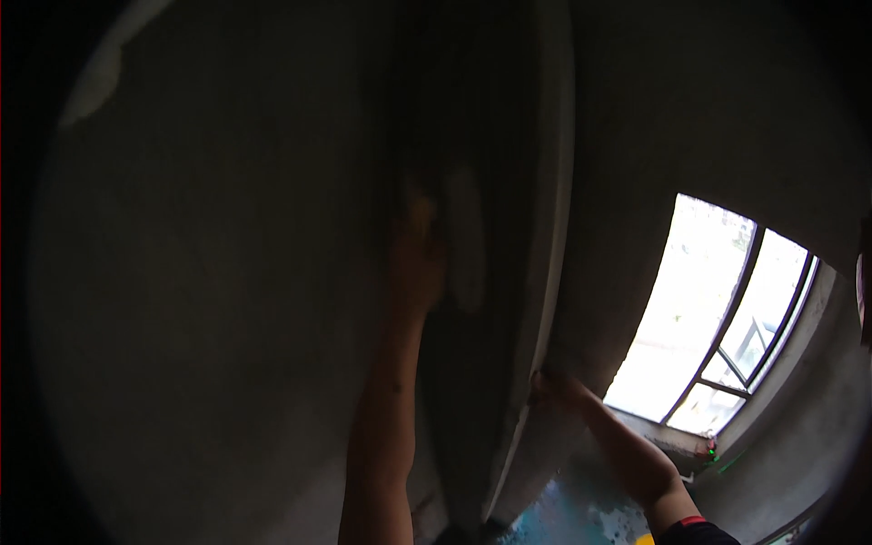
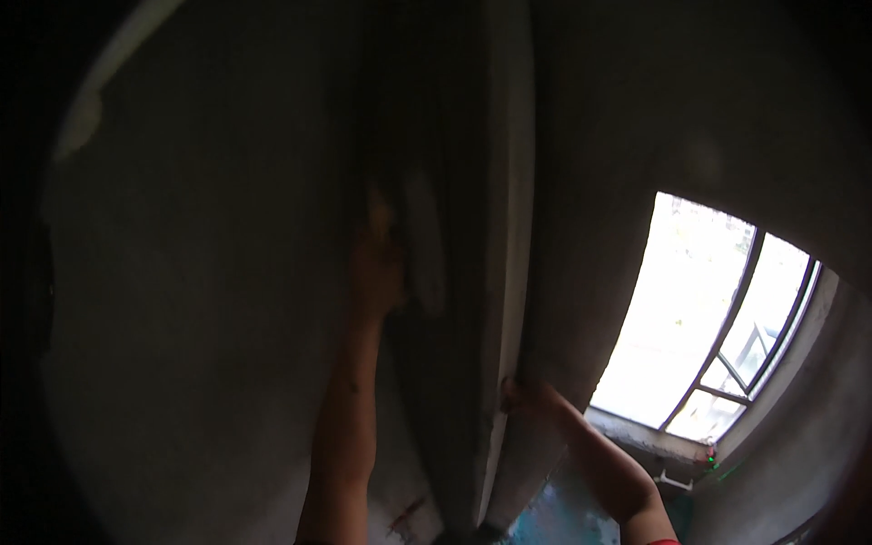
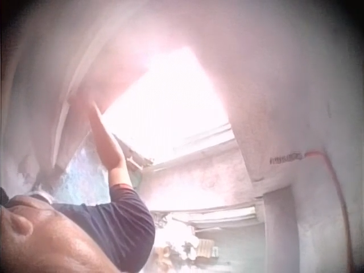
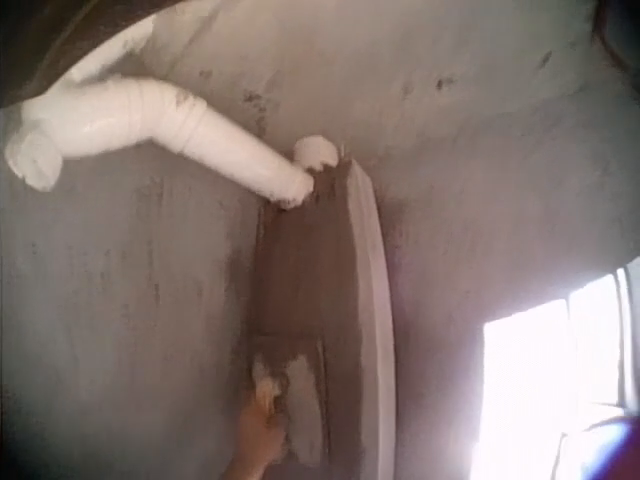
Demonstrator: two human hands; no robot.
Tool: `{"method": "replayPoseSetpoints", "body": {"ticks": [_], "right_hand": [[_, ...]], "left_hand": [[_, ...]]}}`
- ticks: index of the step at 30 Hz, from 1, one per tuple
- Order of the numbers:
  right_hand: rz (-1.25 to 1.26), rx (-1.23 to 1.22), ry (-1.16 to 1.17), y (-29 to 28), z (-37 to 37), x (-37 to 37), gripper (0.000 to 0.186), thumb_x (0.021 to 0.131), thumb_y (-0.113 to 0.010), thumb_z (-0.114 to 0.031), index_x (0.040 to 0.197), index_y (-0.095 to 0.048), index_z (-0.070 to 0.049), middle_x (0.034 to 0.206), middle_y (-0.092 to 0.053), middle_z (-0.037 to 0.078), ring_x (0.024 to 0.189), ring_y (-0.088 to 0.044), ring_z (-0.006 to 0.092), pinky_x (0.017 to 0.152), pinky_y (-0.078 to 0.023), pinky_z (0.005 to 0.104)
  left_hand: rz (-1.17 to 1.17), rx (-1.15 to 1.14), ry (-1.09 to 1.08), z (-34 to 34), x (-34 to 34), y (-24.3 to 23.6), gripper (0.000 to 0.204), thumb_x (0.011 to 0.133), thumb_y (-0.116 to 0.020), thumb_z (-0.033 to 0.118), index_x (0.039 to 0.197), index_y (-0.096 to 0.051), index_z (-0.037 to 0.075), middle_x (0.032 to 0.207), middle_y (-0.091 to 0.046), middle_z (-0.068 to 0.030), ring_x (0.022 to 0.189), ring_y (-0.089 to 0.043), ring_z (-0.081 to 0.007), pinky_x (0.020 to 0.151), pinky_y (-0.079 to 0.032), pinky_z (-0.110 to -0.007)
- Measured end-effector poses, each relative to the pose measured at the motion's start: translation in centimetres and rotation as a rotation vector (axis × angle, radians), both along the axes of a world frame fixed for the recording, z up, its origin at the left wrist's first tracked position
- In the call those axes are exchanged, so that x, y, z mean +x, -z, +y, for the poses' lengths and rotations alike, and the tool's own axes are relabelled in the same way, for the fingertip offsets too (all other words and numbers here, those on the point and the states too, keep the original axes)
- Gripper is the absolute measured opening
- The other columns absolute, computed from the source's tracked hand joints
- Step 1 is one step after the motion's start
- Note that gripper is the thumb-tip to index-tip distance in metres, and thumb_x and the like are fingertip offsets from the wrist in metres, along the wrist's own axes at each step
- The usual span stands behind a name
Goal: The person applies plaster to the edges of a concrete wall and window sill using a trowel and a hawk, smoothing the material along the corners and surfaces.
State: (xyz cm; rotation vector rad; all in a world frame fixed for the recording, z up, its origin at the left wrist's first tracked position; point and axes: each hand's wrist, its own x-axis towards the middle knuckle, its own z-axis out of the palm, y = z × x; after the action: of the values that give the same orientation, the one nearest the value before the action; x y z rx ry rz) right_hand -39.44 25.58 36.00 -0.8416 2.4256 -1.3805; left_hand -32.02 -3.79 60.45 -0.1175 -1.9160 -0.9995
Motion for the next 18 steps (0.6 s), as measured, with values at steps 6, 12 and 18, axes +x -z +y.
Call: {"method": "replayPoseSetpoints", "body": {"ticks": [6, 12, 18], "right_hand": [[-0.402, -0.309, 0.054, -1.2, -0.8, 4.3, 0.047, 0.092, -0.060, -0.035, 0.125, -0.048, -0.005, 0.104, -0.059, 0.006, 0.096, -0.059, 0.0213, 0.080, -0.054, 0.0397], [-0.250, -0.337, -0.003, -1.9, -1.6, 8.0, 0.060, 0.087, -0.061, -0.049, 0.125, -0.048, -0.004, 0.101, -0.059, 0.007, 0.089, -0.062, 0.0206, 0.079, -0.055, 0.0394], [-0.290, -0.326, 0.003, -3.3, -1.2, 9.2, 0.065, 0.086, -0.061, -0.050, 0.128, -0.046, -0.003, 0.101, -0.059, 0.005, 0.088, -0.060, 0.0178, 0.079, -0.054, 0.0370]], "left_hand": [[-0.079, 0.162, 0.006, 1.0, 4.3, 18.5, 0.043, 0.095, -0.049, 0.025, 0.130, -0.043, 0.000, 0.119, -0.052, -0.0180, 0.106, -0.049, -0.0282, 0.086, -0.043, -0.040], [-0.097, 0.351, 0.051, 3.5, 9.4, 36.9, 0.056, 0.096, -0.047, 0.035, 0.141, -0.034, 0.005, 0.141, -0.040, -0.0155, 0.129, -0.037, -0.0296, 0.102, -0.035, -0.040], [-0.671, 0.206, 0.029, 1.6, 8.2, 42.8, 0.043, 0.096, -0.045, 0.037, 0.123, -0.052, 0.004, 0.118, -0.057, -0.0181, 0.107, -0.055, -0.0339, 0.089, -0.045, -0.043]]}}
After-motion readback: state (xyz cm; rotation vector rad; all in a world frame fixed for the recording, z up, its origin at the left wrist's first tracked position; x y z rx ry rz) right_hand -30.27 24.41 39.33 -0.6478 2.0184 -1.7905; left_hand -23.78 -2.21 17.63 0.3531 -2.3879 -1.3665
